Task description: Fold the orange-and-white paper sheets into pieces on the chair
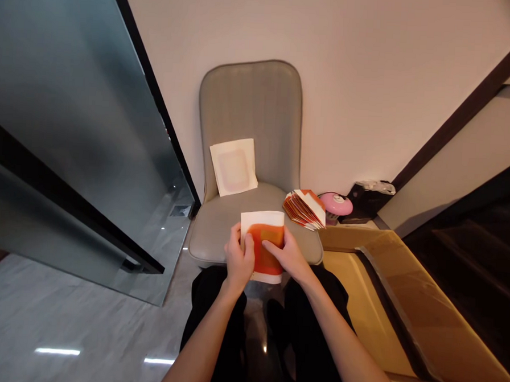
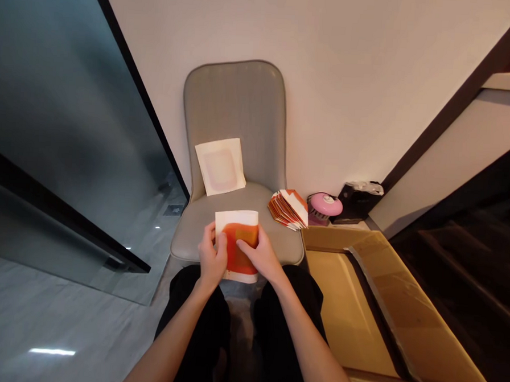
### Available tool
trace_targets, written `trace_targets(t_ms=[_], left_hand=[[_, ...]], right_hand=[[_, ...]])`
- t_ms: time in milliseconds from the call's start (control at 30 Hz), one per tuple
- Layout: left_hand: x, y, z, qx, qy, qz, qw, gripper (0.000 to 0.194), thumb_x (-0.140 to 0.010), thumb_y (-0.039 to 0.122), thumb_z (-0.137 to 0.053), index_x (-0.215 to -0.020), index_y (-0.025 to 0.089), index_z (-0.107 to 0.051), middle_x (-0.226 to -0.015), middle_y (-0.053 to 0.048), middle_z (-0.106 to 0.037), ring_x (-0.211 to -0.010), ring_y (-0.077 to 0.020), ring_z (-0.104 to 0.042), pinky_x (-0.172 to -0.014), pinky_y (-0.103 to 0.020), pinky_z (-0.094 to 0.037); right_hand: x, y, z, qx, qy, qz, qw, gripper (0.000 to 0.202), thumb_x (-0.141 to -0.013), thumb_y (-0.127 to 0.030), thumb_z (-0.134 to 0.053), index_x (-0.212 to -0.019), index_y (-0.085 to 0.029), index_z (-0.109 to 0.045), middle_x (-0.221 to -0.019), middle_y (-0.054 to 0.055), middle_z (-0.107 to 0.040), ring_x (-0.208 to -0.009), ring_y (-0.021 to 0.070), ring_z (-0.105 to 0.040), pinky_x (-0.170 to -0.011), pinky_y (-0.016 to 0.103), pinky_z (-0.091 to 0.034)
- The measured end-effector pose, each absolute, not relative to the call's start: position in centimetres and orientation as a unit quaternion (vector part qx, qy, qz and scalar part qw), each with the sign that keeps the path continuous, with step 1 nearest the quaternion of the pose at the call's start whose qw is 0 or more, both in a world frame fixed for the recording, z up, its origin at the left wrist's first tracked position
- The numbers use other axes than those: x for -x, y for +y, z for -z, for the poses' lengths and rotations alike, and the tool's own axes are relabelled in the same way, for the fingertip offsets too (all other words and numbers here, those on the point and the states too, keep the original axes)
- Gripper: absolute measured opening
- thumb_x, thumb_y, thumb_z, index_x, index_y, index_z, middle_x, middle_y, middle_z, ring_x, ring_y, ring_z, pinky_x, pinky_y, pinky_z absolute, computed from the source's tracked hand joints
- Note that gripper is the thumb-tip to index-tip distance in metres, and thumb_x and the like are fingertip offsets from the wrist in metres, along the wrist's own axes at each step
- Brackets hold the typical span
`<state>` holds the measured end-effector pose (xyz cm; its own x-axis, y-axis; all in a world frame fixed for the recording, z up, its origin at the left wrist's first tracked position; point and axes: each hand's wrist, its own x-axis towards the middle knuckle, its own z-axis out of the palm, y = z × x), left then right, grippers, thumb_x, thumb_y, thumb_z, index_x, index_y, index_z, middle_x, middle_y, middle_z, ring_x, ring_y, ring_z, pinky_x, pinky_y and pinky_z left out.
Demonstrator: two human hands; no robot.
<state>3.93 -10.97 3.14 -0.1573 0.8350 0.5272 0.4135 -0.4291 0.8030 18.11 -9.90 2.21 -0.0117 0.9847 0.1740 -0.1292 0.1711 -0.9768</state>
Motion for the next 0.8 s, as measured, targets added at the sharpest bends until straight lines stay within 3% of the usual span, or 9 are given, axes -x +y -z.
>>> trace_targets(t_ms=[367, 800], left_hand=[[-4.04, -10.95, -3.09, -0.630, 0.519, -0.551, 0.173, 0.026, -0.099, 0.031, -0.048, -0.120, 0.017, -0.055, -0.096, -0.008, -0.072, -0.082, -0.0191, -0.069, -0.076, -0.029, -0.051], [-4.08, -10.92, -3.22, -0.622, 0.522, -0.552, 0.190, 0.028, -0.098, 0.031, -0.050, -0.122, 0.018, -0.055, -0.100, -0.009, -0.073, -0.087, -0.0205, -0.070, -0.078, -0.030, -0.052]], right_hand=[[-18.25, -9.88, -2.19, 0.411, -0.511, -0.509, 0.557, 0.053, -0.077, -0.035, -0.076, -0.125, -0.023, -0.058, -0.127, 0.007, -0.070, -0.117, 0.0258, -0.065, -0.104, 0.042, -0.050], [-18.37, -9.94, -2.48, 0.408, -0.511, -0.513, 0.556, 0.055, -0.077, -0.035, -0.076, -0.127, -0.023, -0.057, -0.129, 0.008, -0.069, -0.119, 0.0260, -0.064, -0.107, 0.043, -0.048]])
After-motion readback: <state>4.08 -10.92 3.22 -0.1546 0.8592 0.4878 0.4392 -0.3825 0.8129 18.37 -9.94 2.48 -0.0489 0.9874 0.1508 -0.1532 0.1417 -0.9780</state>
